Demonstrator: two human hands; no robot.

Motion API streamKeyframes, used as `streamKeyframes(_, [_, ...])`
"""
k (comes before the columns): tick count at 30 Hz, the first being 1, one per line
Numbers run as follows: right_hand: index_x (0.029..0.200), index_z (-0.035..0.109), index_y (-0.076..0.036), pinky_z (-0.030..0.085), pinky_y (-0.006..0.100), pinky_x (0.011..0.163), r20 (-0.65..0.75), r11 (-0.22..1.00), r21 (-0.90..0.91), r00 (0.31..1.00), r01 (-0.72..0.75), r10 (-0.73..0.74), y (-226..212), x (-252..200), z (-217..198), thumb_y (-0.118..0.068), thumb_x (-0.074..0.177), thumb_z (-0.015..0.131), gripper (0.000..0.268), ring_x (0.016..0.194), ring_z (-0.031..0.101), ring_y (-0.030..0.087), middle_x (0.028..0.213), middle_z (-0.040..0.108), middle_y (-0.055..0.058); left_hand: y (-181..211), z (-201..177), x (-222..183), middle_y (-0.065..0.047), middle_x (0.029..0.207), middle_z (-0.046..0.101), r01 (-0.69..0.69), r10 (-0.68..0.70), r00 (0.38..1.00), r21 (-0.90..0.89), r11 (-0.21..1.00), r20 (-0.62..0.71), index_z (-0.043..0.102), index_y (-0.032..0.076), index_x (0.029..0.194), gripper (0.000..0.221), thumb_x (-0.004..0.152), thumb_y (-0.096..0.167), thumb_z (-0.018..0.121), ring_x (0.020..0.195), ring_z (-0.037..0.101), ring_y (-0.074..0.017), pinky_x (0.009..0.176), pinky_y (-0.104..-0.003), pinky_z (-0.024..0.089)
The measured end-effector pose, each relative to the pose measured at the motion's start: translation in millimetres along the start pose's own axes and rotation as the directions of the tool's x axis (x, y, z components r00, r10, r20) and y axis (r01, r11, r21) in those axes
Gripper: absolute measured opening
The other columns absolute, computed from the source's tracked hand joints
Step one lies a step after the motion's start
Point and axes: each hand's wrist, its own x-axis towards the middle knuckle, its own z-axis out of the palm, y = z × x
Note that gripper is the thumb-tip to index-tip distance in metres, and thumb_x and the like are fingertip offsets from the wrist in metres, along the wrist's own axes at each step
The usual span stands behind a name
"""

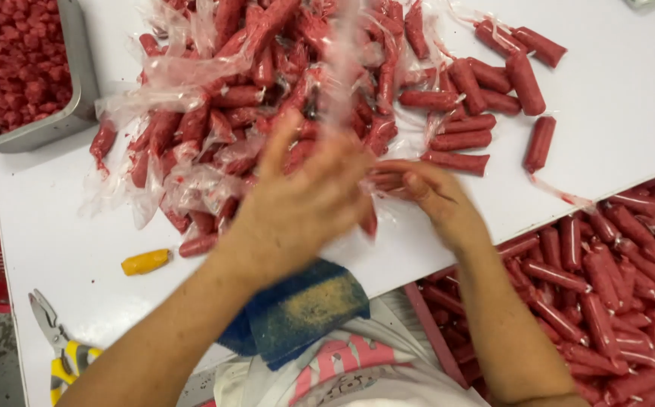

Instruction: The person repeatedly picks up small sausages from a table, wipes each one with a blue cloth, and places it into a clear plastic wrapper. The wrapped sausages are then placed into a red basket. The process is repeated continuously throughout the clip.

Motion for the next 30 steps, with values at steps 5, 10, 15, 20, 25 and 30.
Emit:
streamKeyframes(5, [0.098, 0.071, -0.002, 0.049, 0.022, 0.069, 0.380, 0.284, 0.866, 0.911, -0.411, 0.162, -11, -17, 74, -0.011, 0.094, 0.069, 0.011, 0.073, 0.062, 0.013, 0.083, 0.068, 0.004, 60, -21, -73, -0.004, 0.157, 0.044, 0.003, -0.029, 0.998, -0.447, 0.894, -0.050, 0.064, 0.017, 0.112, 0.005, 0.111, 0.016, 0.068, 0.147, 0.037, -0.0273, 0.120, -0.063, 0.024])
streamKeyframes(10, [0.090, 0.071, -0.005, 0.053, 0.029, 0.064, 0.434, 0.781, 0.576, 0.900, -0.243, -0.040, -42, -25, 106, -0.034, 0.098, 0.060, 0.032, 0.065, 0.065, 0.018, 0.072, 0.066, 0.005, 83, -17, -108, -0.018, 0.160, 0.028, 0.363, -0.716, 0.657, -0.931, 0.029, 0.234, 0.026, -0.001, 0.154, 0.069, 0.100, 0.021, 0.064, 0.152, 0.030, -0.0347, 0.122, -0.049, 0.036])
streamKeyframes(15, [0.089, 0.074, -0.010, 0.055, 0.046, 0.089, 0.244, 0.768, 0.168, 0.729, 0.618, -0.640, 50, -49, 131, -0.012, 0.102, 0.047, 0.030, 0.090, 0.067, 0.034, 0.090, 0.070, 0.013, 66, -22, -77, -0.003, 0.105, 0.073, 0.307, -0.675, 0.709, -0.951, 0.033, 0.206, 0.070, 0.014, 0.088, 0.024, 0.100, 0.033, 0.059, 0.118, 0.066, -0.0219, 0.123, -0.041, 0.025])
streamKeyframes(20, [0.059, 0.066, -0.006, 0.054, 0.045, 0.081, 0.169, 0.670, 0.631, 0.773, 0.392, -0.611, -13, -68, 111, -0.017, 0.093, 0.050, 0.039, 0.064, 0.063, 0.029, 0.062, 0.069, 0.009, 81, -68, -97, -0.005, 0.055, 0.033, -0.202, -0.547, 0.576, -0.542, -0.816, 0.608, 0.056, -0.001, 0.082, 0.031, 0.102, 0.023, 0.053, 0.045, 0.043, -0.0212, 0.048, -0.031, 0.045])
streamKeyframes(25, [0.085, 0.056, -0.007, 0.006, 0.066, 0.118, 0.436, 0.663, 0.147, 0.554, 0.734, -0.709, -86, -57, 99, -0.018, 0.105, 0.042, 0.027, 0.138, 0.038, 0.050, 0.125, 0.065, 0.020, 112, -130, -177, -0.008, 0.072, 0.042, 0.078, -0.211, 0.379, -0.258, -0.963, 0.901, 0.060, -0.005, 0.099, 0.038, 0.101, 0.029, 0.045, 0.060, 0.048, -0.0196, 0.054, -0.024, 0.044])
streamKeyframes(30, [0.095, 0.062, -0.022, 0.019, 0.069, 0.112, 0.515, 0.360, -0.334, 0.489, 0.871, -0.704, -37, -105, 141, -0.025, 0.103, 0.059, 0.009, 0.138, 0.039, 0.029, 0.143, 0.060, -0.001, 130, -114, -199, -0.010, 0.089, 0.052, 0.313, 0.134, 0.160, 0.078, -0.947, 0.978, 0.063, -0.010, 0.117, 0.055, 0.101, 0.035, 0.037, 0.075, 0.053, -0.0178, 0.061, -0.016, 0.043])
